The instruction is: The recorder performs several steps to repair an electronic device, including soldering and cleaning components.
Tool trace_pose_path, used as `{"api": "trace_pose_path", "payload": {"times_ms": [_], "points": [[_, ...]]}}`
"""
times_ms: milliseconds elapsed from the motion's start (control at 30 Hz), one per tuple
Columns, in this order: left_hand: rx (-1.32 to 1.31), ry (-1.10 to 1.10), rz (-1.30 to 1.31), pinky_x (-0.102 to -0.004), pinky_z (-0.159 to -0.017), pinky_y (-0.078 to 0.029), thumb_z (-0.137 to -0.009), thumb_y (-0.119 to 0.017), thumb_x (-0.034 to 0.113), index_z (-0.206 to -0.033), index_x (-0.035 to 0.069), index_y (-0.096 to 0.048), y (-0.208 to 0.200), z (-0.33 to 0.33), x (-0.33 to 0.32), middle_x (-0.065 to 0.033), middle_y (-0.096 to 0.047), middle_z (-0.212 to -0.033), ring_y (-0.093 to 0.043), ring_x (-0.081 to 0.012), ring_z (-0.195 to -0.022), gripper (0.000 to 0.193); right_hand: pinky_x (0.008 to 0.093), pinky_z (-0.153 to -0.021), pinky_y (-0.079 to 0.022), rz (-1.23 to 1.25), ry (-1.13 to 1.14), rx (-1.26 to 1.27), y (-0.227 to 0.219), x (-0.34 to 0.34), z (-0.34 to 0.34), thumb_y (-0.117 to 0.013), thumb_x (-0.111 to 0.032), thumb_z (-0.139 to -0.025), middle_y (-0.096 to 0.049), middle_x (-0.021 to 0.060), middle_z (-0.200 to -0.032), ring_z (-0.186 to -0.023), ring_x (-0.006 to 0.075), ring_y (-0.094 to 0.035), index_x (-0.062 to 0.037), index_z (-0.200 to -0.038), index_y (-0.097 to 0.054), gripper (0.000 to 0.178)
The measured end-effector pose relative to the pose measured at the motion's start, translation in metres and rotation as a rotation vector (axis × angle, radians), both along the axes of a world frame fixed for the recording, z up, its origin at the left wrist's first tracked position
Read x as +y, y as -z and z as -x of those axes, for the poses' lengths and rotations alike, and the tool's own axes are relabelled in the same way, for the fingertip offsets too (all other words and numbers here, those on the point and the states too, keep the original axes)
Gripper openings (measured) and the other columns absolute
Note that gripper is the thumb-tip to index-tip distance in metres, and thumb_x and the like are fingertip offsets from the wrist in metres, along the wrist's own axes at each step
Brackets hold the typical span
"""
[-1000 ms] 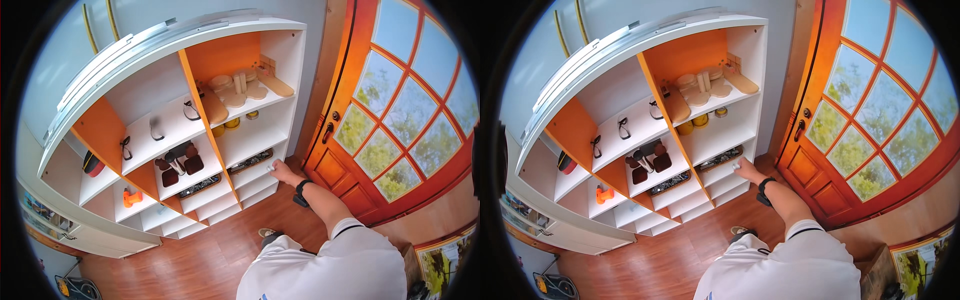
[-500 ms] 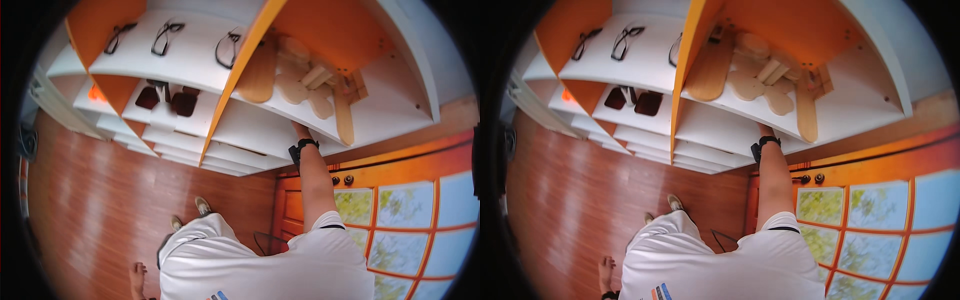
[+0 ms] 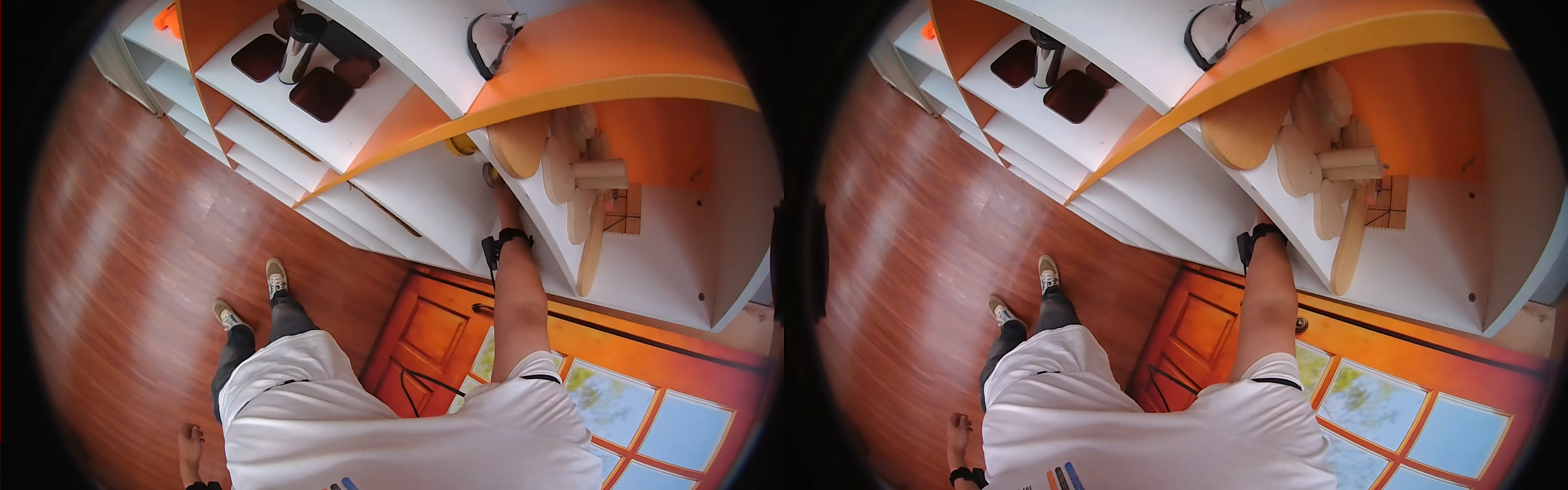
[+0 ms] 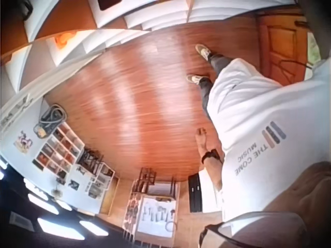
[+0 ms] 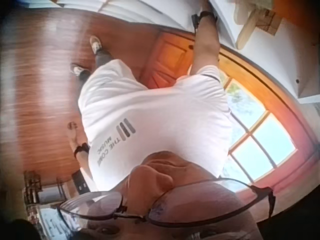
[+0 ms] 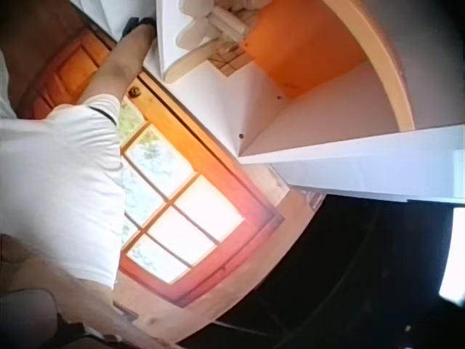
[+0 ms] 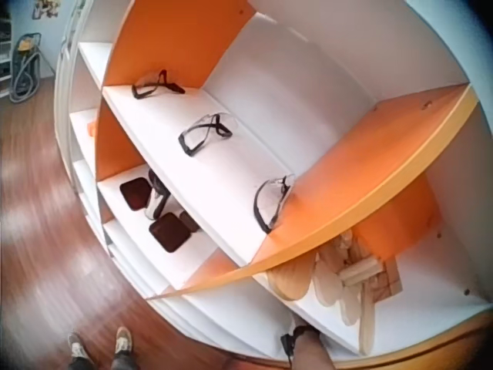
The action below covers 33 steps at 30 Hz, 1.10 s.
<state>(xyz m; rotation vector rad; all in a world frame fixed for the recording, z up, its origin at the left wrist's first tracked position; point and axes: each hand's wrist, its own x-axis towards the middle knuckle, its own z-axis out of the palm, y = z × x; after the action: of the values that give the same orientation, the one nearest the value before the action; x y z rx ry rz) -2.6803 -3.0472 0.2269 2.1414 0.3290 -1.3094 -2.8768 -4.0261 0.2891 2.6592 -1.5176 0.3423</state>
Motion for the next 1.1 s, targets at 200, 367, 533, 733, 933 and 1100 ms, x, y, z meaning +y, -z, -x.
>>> {"api": "trace_pose_path", "payload": {"times_ms": [200,367,533,733,933,1100], "points": [[-0.026,-0.045,0.034,-0.0294,-0.064,-0.051,-0.098,-0.046,0.010,-0.099,-0.006,-0.059,-0.004,0.000,-0.017,-0.0104,-0.062,-0.084,-0.061,-0.0165,-0.075,0.021,0.0435,-0.109,-0.032,-0.011,0.047,0.064,-0.015,0.045,-0.028,-0.061,-0.011,-0.076,-0.051,0.0252,-0.132,-0.128,0.0406,-0.043,0.0004,-0.129,-0.052,0.054],[-0.134,0.140,-0.063,-0.0401,-0.085,-0.051,-0.093,-0.053,0.026,-0.107,-0.001,-0.065,0.037,-0.021,0.001,-0.0219,-0.069,-0.096,-0.067,-0.0334,-0.095,0.033,0.0464,-0.103,-0.039,-0.015,-0.101,0.005,0.034,0.112,-0.025,-0.064,-0.008,-0.079,-0.055,0.0246,-0.123,-0.118,0.0393,-0.050,0.0042,-0.122,-0.053,0.047],[-0.233,0.206,0.018,-0.0430,-0.088,-0.049,-0.091,-0.053,0.031,-0.105,0.000,-0.067,0.060,-0.047,0.037,-0.0251,-0.066,-0.104,-0.062,-0.0396,-0.102,0.036,0.0469,-0.099,-0.041,-0.148,-0.056,-0.026,0.033,0.253,-0.071,-0.062,-0.007,-0.076,-0.051,0.0241,-0.125,-0.117,0.0420,-0.048,0.0024,-0.118,-0.054,0.044],[-0.286,0.021,0.123,-0.0436,-0.081,-0.052,-0.087,-0.058,0.036,-0.098,0.002,-0.069,0.133,-0.002,0.105,-0.0212,-0.069,-0.094,-0.066,-0.0353,-0.089,0.037,0.0399,-0.073,-0.052,-0.568,-0.408,-0.015,0.117,0.355,-0.120,-0.060,-0.011,-0.076,-0.068,0.0188,-0.075,-0.075,0.0319,-0.067,-0.0007,-0.079,-0.071,0.015],[-0.283,-0.227,0.210,-0.0388,-0.066,-0.047,-0.093,-0.061,0.026,-0.086,-0.003,-0.071,0.161,0.110,0.176,-0.0077,-0.067,-0.081,-0.058,-0.0189,-0.075,0.031,0.0354,-0.067,-0.051,-1.051,-0.891,0.329,0.058,0.601,-0.253,-0.070,-0.028,-0.084,-0.069,0.0109,-0.073,-0.068,0.0215,-0.063,-0.0014,-0.082,-0.071,0.027],[-0.066,-0.786,0.207,-0.0381,-0.059,-0.045,-0.094,-0.059,0.031,-0.079,0.001,-0.068,0.148,0.167,0.217,-0.0061,-0.063,-0.073,-0.055,-0.0190,-0.066,0.034,0.0384,-0.068,-0.050,-1.032,-1.186,0.444,0.029,0.724,-0.335,-0.063,-0.040,-0.088,-0.067,0.0172,-0.075,-0.068,0.0266,-0.063,0.0008,-0.082,-0.070,0.041]]}}
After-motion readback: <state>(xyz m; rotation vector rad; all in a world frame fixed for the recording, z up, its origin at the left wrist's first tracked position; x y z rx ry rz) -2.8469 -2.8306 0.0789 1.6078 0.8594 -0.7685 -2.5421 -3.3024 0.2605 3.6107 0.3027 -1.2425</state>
